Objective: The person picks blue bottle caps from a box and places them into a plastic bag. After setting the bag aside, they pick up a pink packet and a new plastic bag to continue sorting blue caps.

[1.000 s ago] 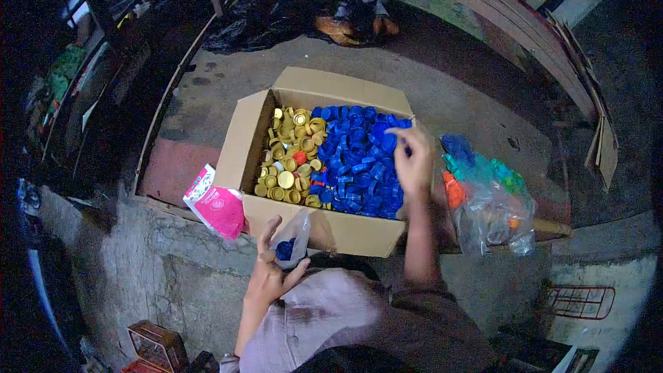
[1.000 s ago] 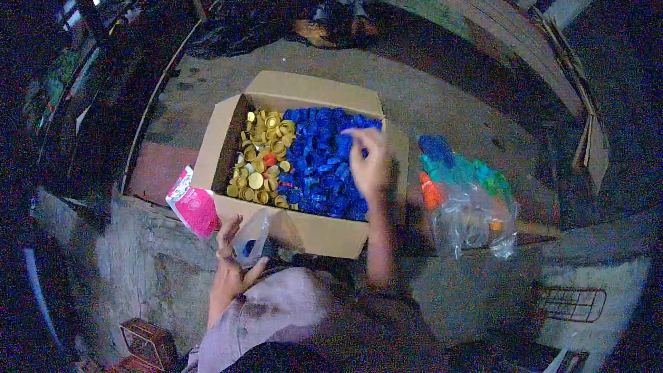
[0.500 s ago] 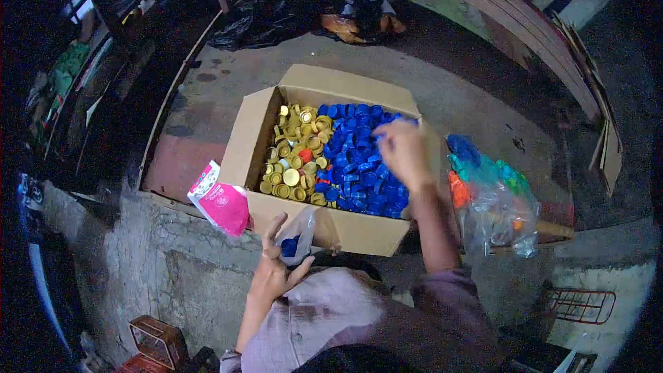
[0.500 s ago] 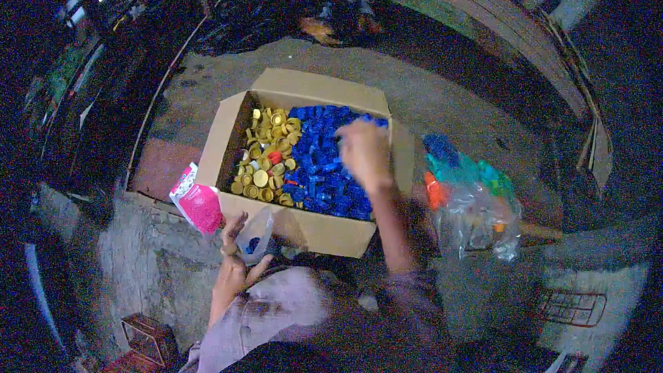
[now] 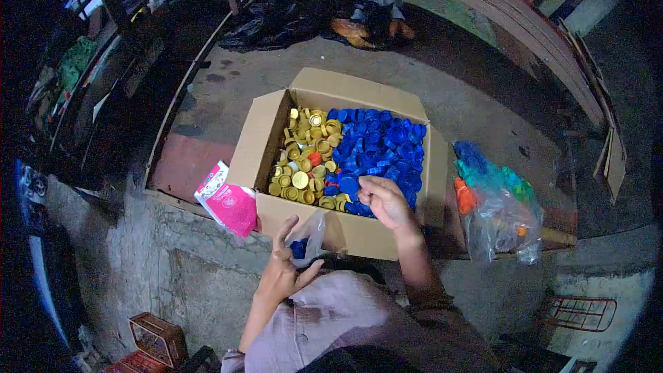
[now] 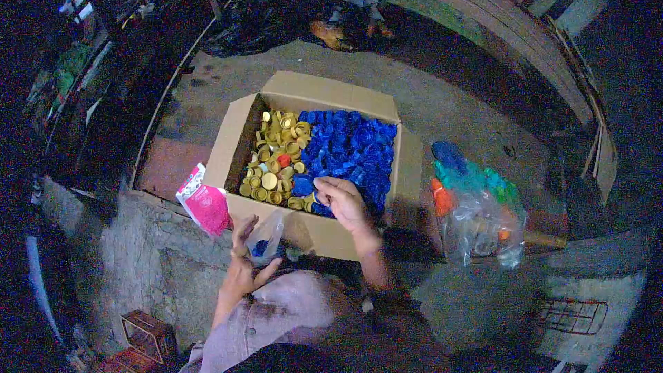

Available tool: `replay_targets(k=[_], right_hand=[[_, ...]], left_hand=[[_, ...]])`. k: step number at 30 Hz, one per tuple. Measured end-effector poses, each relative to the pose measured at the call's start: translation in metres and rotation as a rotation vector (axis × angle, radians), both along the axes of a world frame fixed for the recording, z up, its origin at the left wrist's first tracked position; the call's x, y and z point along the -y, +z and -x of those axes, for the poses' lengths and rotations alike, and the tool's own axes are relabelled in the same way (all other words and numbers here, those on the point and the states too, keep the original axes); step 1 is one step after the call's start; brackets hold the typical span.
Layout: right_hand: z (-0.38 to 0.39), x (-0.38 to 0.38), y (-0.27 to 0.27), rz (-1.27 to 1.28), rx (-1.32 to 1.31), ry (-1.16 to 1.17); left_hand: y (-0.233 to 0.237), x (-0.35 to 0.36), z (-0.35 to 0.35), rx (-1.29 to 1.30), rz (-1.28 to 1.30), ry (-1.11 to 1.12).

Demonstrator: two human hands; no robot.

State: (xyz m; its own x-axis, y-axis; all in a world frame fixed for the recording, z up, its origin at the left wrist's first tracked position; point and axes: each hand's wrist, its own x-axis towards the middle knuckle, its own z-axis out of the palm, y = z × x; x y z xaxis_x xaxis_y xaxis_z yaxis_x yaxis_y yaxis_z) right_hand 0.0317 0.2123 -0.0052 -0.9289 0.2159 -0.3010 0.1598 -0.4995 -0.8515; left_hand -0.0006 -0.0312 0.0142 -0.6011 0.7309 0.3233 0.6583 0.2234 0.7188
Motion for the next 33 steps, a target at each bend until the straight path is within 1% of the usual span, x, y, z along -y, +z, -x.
replay_targets(k=[2, 3, 5, 6, 7, 8, 9, 11, 13, 14, 15, 17, 19, 20, 22, 23, 25, 27, 29, 33], right_hand=[[-0.003, 0.007, 0.007, 0.23, -0.131, -0.045], [-0.004, 0.008, 0.007, 0.229, -0.132, -0.045], [-0.005, 0.011, 0.009, 0.515, -0.128, -0.113], [-0.006, 0.016, 0.014, 0.516, -0.129, -0.112], [-0.009, 0.025, 0.025, 0.216, -0.091, -0.14], [-0.011, 0.034, 0.035, -0.085, -0.053, -0.166], [-0.014, 0.044, 0.044, -0.085, -0.054, -0.164], [-0.019, 0.063, 0.059, -1.25, -0.39, 0.15], [-0.021, 0.076, 0.064, -1.412, -0.325, 0.333], [-0.019, 0.076, 0.059, -1.451, -0.343, 0.322], [-0.015, 0.07, 0.051, -1.449, -0.345, 0.32], [-0.001, 0.045, 0.036, -1.345, -0.304, -0.01], [0.02, 0.026, 0.027, -1.64, -0.105, 0.007], [0.027, 0.023, 0.019, -1.641, -0.104, 0.005], [0.04, 0.022, 0.0, -1.809, -0.133, 0.264], [0.044, 0.023, -0.01, -1.811, -0.134, 0.264], [0.049, 0.027, -0.019, -1.908, -0.143, 0.246], [0.048, 0.025, -0.021, -1.908, -0.148, 0.236], [0.045, 0.024, -0.02, -1.851, -0.164, 0.223], [0.038, 0.022, -0.017, -1.908, -0.115, 0.222]], left_hand=[[0.001, -0.001, -0.001, 0.004, 0.026, -0.017], [0.001, -0.001, -0.001, 0.013, 0.004, -0.018], [-0.005, -0.001, 0.0, 0.021, -0.018, -0.017], [-0.011, -0.001, 0.001, -0.025, -0.073, -0.033], [-0.014, -0.001, 0.002, -0.072, -0.127, -0.049], [-0.014, 0.0, 0.002, -0.073, -0.127, -0.049], [-0.012, -0.001, 0.001, -0.066, -0.115, -0.045], [-0.005, -0.002, 0.001, -0.059, -0.105, -0.041], [0.003, -0.001, 0.0, -0.117, 0.079, -0.098], [-0.005, -0.002, -0.001, -0.056, 0.003, -0.075], [-0.006, 0.0, -0.002, -0.058, 0.004, -0.075], [-0.008, 0.003, -0.002, 0.021, 0.003, -0.048], [-0.013, 0.004, -0.001, 0.013, -0.007, -0.042], [-0.014, 0.004, 0.0, 0.003, -0.02, -0.04], [-0.009, 0.003, 0.001, -0.004, -0.012, -0.049], [-0.007, 0.003, 0.002, -0.012, -0.002, -0.057], [-0.004, 0.004, 0.002, -0.007, -0.004, -0.046], [-0.005, 0.006, 0.004, -0.002, -0.004, -0.034], [-0.011, 0.006, 0.005, -0.026, -0.019, -0.041], [-0.017, 0.004, 0.006, -0.052, -0.086, -0.048]])
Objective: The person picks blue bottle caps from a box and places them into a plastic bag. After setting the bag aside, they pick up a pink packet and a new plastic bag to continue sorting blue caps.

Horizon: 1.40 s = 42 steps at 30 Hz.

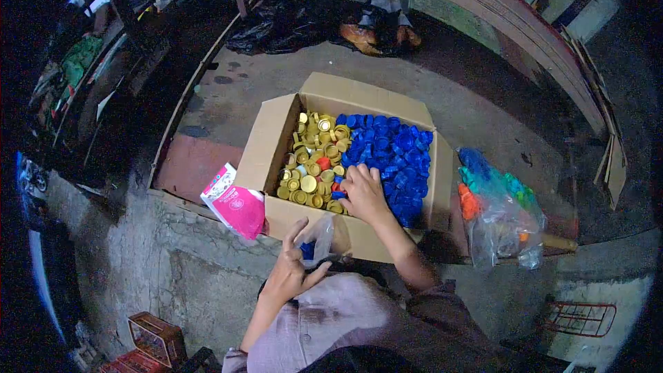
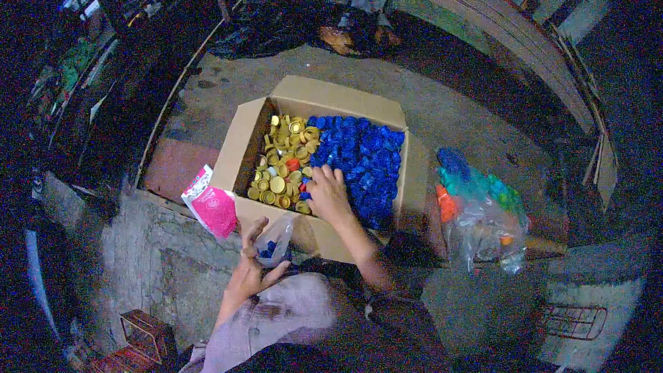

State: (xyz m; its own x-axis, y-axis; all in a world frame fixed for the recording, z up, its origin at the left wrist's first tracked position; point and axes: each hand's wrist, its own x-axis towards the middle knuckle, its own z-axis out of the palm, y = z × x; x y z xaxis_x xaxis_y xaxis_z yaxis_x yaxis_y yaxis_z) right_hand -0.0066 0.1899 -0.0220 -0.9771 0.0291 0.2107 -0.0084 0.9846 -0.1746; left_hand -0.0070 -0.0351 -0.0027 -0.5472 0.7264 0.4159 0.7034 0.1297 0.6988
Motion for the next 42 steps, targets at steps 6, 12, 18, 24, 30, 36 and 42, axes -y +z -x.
replay_targets(k=[6, 12, 18, 24, 30, 36, 42], right_hand=[[-0.011, -0.003, 0.003, 0.285, 0.018, -0.094], [-0.027, -0.005, 0.027, 1.349, 0.048, -0.058], [-0.036, 0.006, 0.051, 1.293, 0.073, 0.007], [-0.042, 0.026, 0.067, 0.999, -0.057, 0.047], [-0.055, -0.029, 0.051, 0.104, -0.148, -0.558], [-0.032, -0.098, 0.062, -0.096, -0.267, -0.6], [-0.014, -0.116, 0.039, -0.195, -0.254, -0.576]], left_hand=[[0.001, -0.002, 0.004, 0.044, -0.014, -0.001], [0.009, -0.007, 0.004, 0.087, 0.081, 0.024], [0.017, -0.012, 0.009, 0.133, 0.066, 0.016], [0.021, -0.014, 0.01, 0.087, 0.088, 0.009], [0.014, -0.011, 0.012, 0.112, 0.076, 0.028], [0.007, -0.008, 0.011, 0.115, 0.016, 0.051], [0.011, -0.005, 0.011, 0.1, 0.016, 0.051]])
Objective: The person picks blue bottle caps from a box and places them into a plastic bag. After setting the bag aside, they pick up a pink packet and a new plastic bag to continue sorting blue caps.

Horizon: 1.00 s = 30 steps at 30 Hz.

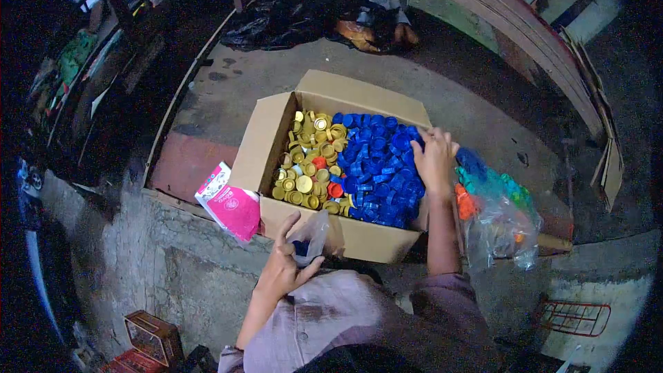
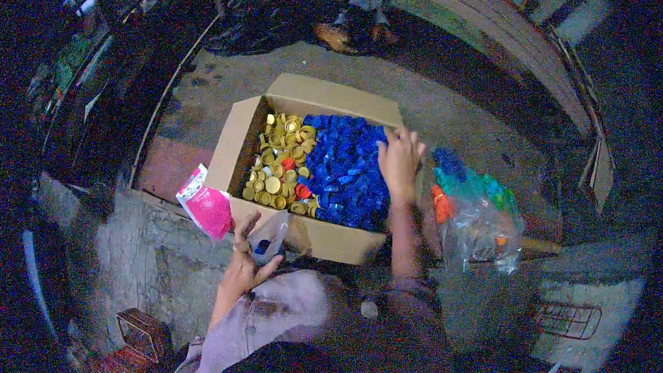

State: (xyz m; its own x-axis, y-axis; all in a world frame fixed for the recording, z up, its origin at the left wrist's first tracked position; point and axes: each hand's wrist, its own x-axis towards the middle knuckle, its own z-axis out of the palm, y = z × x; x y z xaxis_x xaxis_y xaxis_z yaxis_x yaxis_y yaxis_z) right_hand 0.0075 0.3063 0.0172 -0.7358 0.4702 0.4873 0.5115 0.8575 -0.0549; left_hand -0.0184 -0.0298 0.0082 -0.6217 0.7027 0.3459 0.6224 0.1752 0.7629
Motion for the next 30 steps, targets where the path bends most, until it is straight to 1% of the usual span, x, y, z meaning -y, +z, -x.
replay_targets(k=[1, 2, 3, 4, 5, 8, 11, 13, 14, 16, 18, 19, 21, 22, 24, 25, 26, 27, 29, 30], right_hand=[[0.004, 0.017, 0.009, 0.029, 0.051, 0.016], [0.01, 0.028, 0.0, 0.116, -0.025, 0.174], [0.017, 0.04, -0.011, 0.233, -0.005, 0.356], [0.022, 0.067, -0.002, 0.232, 0.089, 0.454], [0.027, 0.079, -0.015, 0.245, 0.107, 0.565], [0.039, 0.105, -0.031, 0.185, 0.277, 0.571], [0.04, 0.103, -0.046, 0.163, 0.278, 0.527], [0.034, 0.098, -0.04, 0.31, 0.069, 0.495], [0.029, 0.098, -0.035, 0.309, 0.071, 0.498], [0.015, 0.104, -0.011, 0.434, -0.141, 0.543], [-0.007, 0.12, 0.014, 0.078, -0.224, 0.675], [-0.02, 0.128, 0.026, 0.085, -0.224, 0.679], [-0.044, 0.14, 0.05, -0.263, -0.083, 0.733], [-0.05, 0.144, 0.062, -0.264, -0.087, 0.729], [-0.059, 0.149, 0.078, -0.406, 0.032, 0.774], [-0.062, 0.151, 0.075, -0.364, -0.029, 0.771], [-0.063, 0.152, 0.074, -0.366, -0.029, 0.766], [-0.064, 0.152, 0.073, -0.35, -0.049, 0.774], [-0.063, 0.155, 0.067, -0.336, -0.068, 0.778], [-0.058, 0.157, 0.058, -0.06, -0.159, 0.812]], left_hand=[[0.0, 0.001, 0.001, -0.075, 0.029, -0.022], [0.0, 0.001, 0.001, -0.149, 0.057, -0.045], [-0.002, 0.0, 0.0, -0.147, 0.056, -0.044], [-0.004, 0.0, -0.002, -0.066, 0.026, -0.02], [-0.005, 0.0, -0.003, 0.014, -0.002, 0.004], [0.0, 0.002, -0.001, -0.044, 0.056, -0.005], [0.005, 0.003, -0.002, -0.005, 0.077, 0.021], [-0.003, 0.004, -0.002, -0.03, 0.048, 0.033], [-0.006, 0.004, -0.003, -0.054, 0.019, 0.042], [0.002, 0.003, -0.003, -0.08, 0.041, 0.025], [0.003, 0.002, -0.004, -0.101, 0.071, 0.012], [-0.001, 0.002, -0.004, -0.068, 0.034, 0.015], [0.0, 0.0, -0.004, -0.039, -0.001, 0.013], [0.003, -0.001, -0.004, -0.046, 0.007, 0.016], [0.005, -0.003, -0.003, -0.059, 0.012, 0.012], [0.004, -0.003, -0.002, -0.119, 0.004, -0.013], [0.003, -0.004, -0.002, -0.177, -0.003, -0.036], [0.001, -0.003, -0.003, -0.178, -0.005, -0.041], [-0.002, -0.003, -0.005, -0.094, -0.019, -0.033], [-0.001, -0.003, -0.006, -0.095, -0.021, -0.037]])
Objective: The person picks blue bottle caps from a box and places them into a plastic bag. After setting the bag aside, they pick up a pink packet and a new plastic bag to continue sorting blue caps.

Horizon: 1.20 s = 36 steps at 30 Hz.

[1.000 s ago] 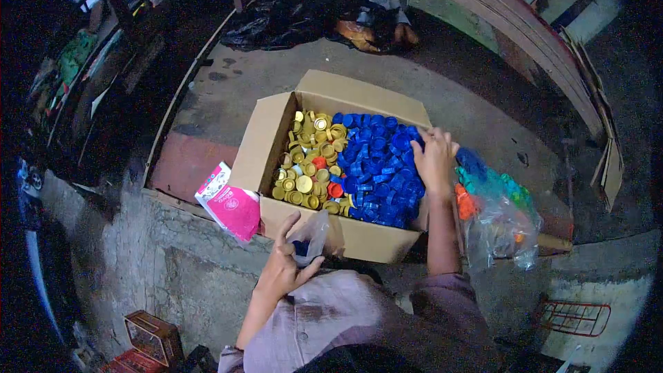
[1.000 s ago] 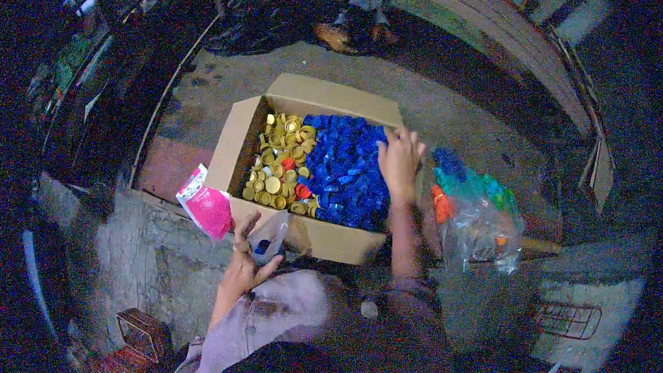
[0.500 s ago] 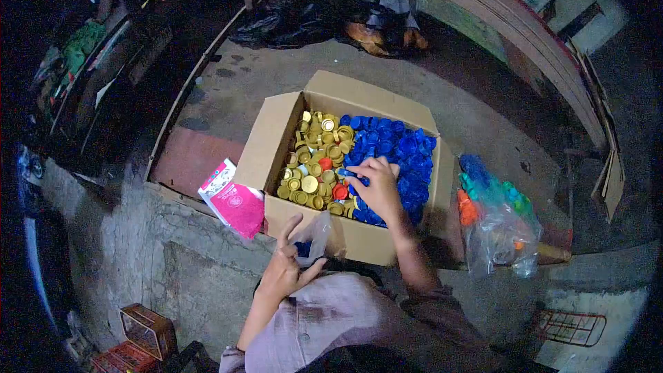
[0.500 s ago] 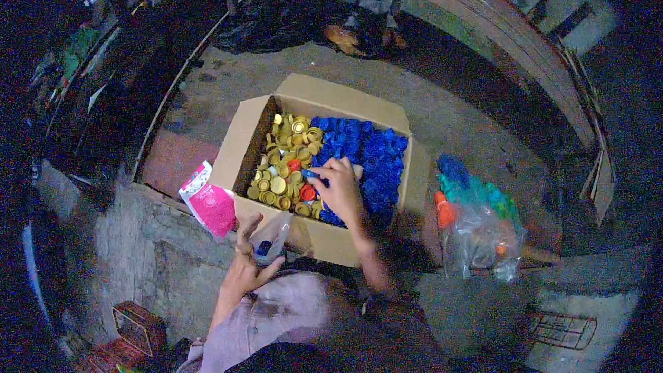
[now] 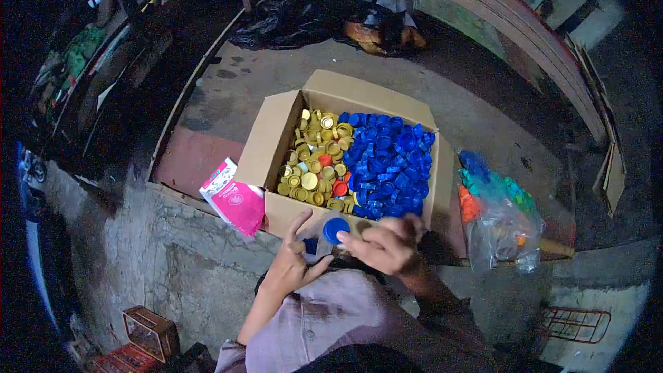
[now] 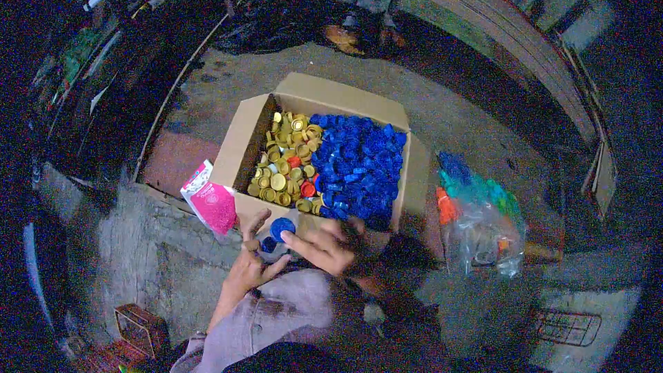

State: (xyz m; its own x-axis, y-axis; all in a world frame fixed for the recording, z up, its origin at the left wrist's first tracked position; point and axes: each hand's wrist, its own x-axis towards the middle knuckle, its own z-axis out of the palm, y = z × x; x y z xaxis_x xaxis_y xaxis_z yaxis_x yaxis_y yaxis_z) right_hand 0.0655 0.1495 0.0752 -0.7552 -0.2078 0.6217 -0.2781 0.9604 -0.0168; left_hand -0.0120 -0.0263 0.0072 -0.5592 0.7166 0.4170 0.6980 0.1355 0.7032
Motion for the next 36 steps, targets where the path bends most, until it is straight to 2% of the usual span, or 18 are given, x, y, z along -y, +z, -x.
replay_targets(k=[1, 2, 5, 8, 10, 12, 13, 15, 18, 20, 22, 24, 26, 28, 30, 32, 34, 36], right_hand=[[0.004, 0.002, -0.007, 0.279, 0.026, 0.052], [0.006, 0.004, -0.011, 0.278, 0.025, 0.048], [0.006, 0.008, -0.019, 0.44, 0.525, -0.011], [0.004, -0.002, -0.027, 0.517, 0.414, 0.027], [0.018, -0.021, -0.051, 0.638, 0.247, -0.26], [0.036, -0.039, -0.051, 0.368, 0.335, -0.508], [0.043, -0.041, -0.057, 0.368, 0.334, -0.51], [0.06, -0.04, -0.083, 0.129, 0.376, -0.522], [0.066, -0.037, -0.099, 0.038, 0.456, -0.551], [0.063, -0.038, -0.102, 0.069, 0.43, -0.576], [0.057, -0.041, -0.098, 0.334, 0.409, -0.552], [0.048, -0.045, -0.093, 0.395, 0.411, -0.525], [0.042, -0.051, -0.09, 1.008, 0.514, -0.404], [0.032, -0.048, -0.068, 0.891, 0.55, -0.445], [0.022, -0.044, -0.051, 0.367, 0.278, -0.449], [0.012, -0.049, -0.054, 0.345, 0.292, -0.473], [0.003, -0.06, -0.06, 0.647, 0.415, -0.523], [-0.006, -0.077, -0.084, 0.754, 0.273, -0.467]], left_hand=[[0.003, -0.001, -0.001, 0.023, 0.013, -0.005], [0.005, -0.001, -0.002, 0.045, 0.026, -0.011], [-0.006, 0.0, -0.007, -0.041, 0.095, -0.12], [-0.002, -0.002, -0.013, 0.126, 0.075, -0.128], [-0.01, 0.0, -0.013, 0.116, 0.052, -0.092], [-0.009, -0.002, -0.011, 0.073, 0.011, -0.09], [-0.007, -0.002, -0.011, 0.072, 0.01, -0.092], [-0.001, -0.003, -0.012, 0.067, 0.097, -0.117], [-0.001, 0.0, -0.01, 0.02, 0.071, -0.094], [-0.005, 0.002, -0.007, 0.005, 0.052, -0.091], [-0.007, 0.004, -0.009, 0.0, 0.033, -0.091], [-0.005, 0.002, -0.01, 0.124, 0.064, -0.065], [-0.004, 0.001, -0.009, 0.096, 0.062, -0.063], [-0.005, 0.0, -0.008, 0.066, 0.064, -0.062], [-0.01, -0.001, -0.006, 0.078, 0.011, -0.074], [-0.006, -0.003, -0.006, 0.069, 0.044, -0.09], [-0.003, -0.005, -0.006, 0.056, 0.071, -0.106], [-0.001, -0.008, -0.006, -0.061, 0.096, -0.134]])
